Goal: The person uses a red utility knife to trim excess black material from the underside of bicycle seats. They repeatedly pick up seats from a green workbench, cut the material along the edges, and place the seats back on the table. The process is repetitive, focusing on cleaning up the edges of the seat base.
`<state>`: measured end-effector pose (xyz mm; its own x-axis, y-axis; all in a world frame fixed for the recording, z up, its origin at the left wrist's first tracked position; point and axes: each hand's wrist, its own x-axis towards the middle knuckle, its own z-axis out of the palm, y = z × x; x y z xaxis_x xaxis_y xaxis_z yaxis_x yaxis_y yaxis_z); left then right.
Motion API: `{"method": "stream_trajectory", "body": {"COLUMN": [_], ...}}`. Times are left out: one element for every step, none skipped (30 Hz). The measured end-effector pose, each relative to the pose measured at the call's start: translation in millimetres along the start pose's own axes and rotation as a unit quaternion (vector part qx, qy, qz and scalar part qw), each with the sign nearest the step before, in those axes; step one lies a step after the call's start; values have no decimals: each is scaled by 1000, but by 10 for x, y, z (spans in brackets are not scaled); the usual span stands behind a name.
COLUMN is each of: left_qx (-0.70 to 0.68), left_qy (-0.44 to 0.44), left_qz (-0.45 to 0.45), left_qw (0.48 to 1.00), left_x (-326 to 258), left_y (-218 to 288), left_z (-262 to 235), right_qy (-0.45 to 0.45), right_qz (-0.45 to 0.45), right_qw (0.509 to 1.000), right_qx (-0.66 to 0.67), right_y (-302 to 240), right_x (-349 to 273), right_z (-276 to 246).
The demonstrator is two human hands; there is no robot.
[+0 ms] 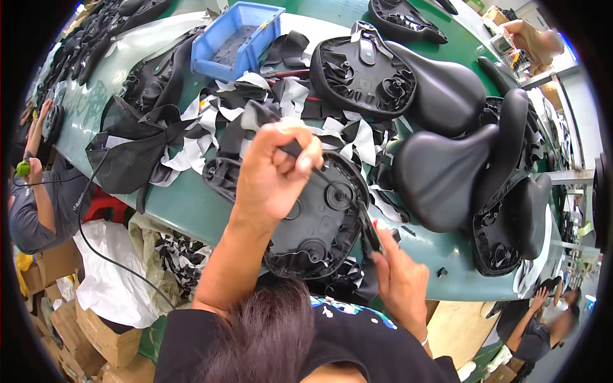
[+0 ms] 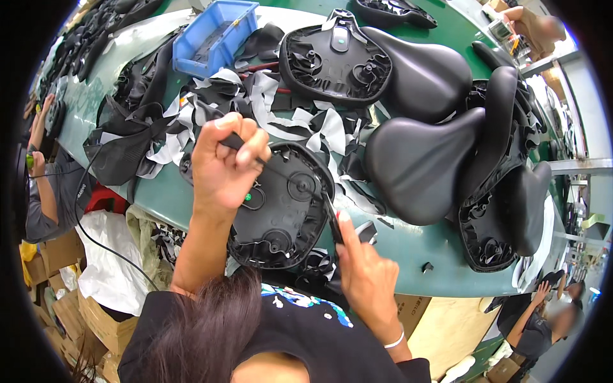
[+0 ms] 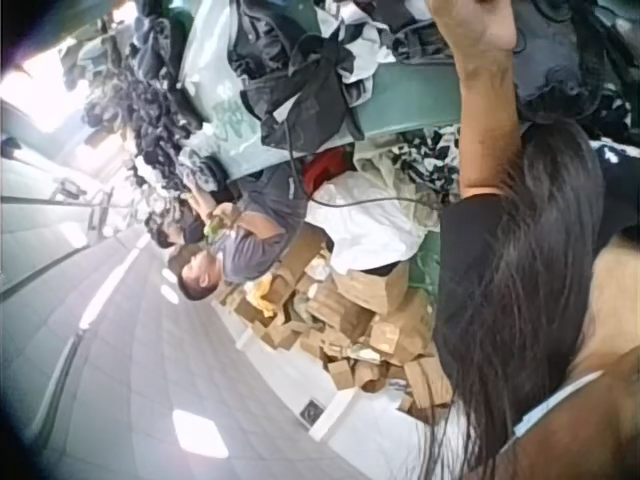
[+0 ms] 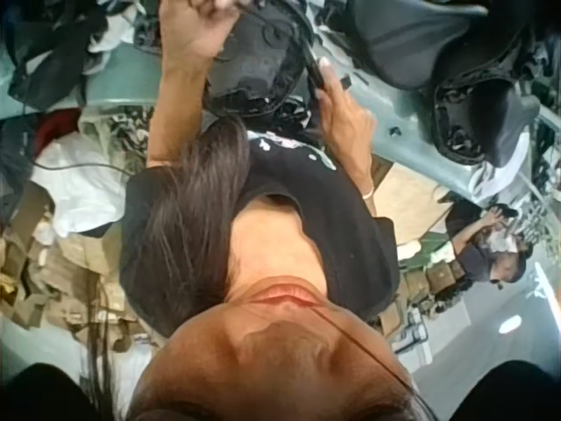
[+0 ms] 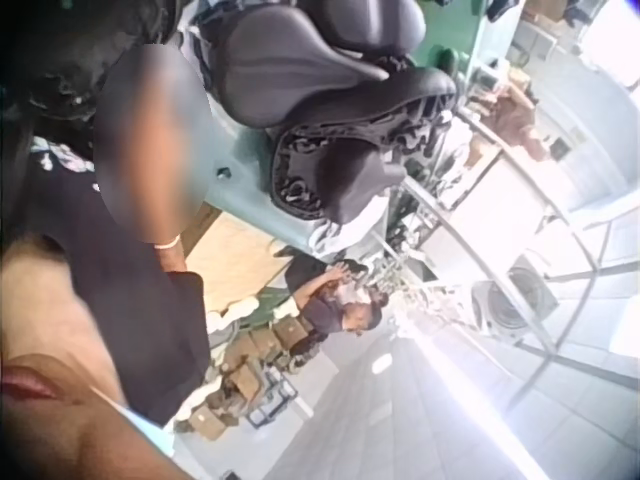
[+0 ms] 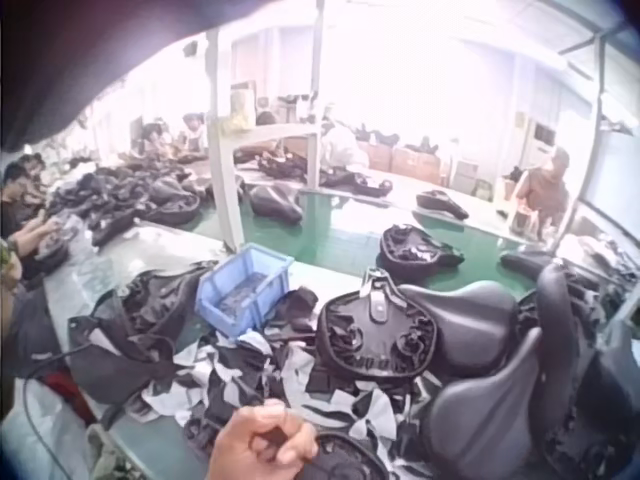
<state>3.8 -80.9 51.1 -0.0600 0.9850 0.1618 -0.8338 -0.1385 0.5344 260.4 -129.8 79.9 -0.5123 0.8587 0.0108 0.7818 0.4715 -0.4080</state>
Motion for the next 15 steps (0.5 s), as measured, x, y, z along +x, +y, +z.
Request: {"method": "stream_trajectory", "body": {"left_qx": [51,344,654,750,830,857,825,796,762,697,616,528,461,391,293], "left_qy": [-24,29,-24,-72,-115,-100,-55,22,106,179,266,271,260,248,259], "left_qz": [-21,-56,81,113,142,169,231,265,297,313,201,81,53,19,5], "left_qw": [998,937,752,647,527,476,513,544,566,620,714,801,847,886,920], "left_x": [-42,-35,29,94,169,246,326,348,355,374,345,315,273,223,146], "left_y": [3,67,122,132,125,89,82,64,78,65,84,172,238,293,275], "left_z": [-21,211,327,231,107,60,4,-49,-123,-167,-216,-268,-281,-264,-211], "right_qy": [1,5,10,-1,-5,10,25,4,-20,-22,-30,-39,-48,-55,-12], "right_qz": [-12,-20,-29,-22,-17,-30,-42,-33,-32,-40,-46,-53,-63,-79,-142], "right_qw": [1000,1000,999,997,995,994,992,989,986,991,991,990,989,983,966], "right_qx": [-5,-15,-25,-70,-94,-107,-120,-142,-162,-123,-124,-124,-123,-155,-213], "right_y": [4,35,56,67,45,32,7,-63,-116,-99,-79,-62,-39,5,100], "right_x": [63,220,373,527,659,744,789,723,603,437,421,422,441,600,811], "right_z": [1,-17,-59,-95,-140,-112,-82,-99,-90,-107,-127,-158,-187,-239,-300]}}
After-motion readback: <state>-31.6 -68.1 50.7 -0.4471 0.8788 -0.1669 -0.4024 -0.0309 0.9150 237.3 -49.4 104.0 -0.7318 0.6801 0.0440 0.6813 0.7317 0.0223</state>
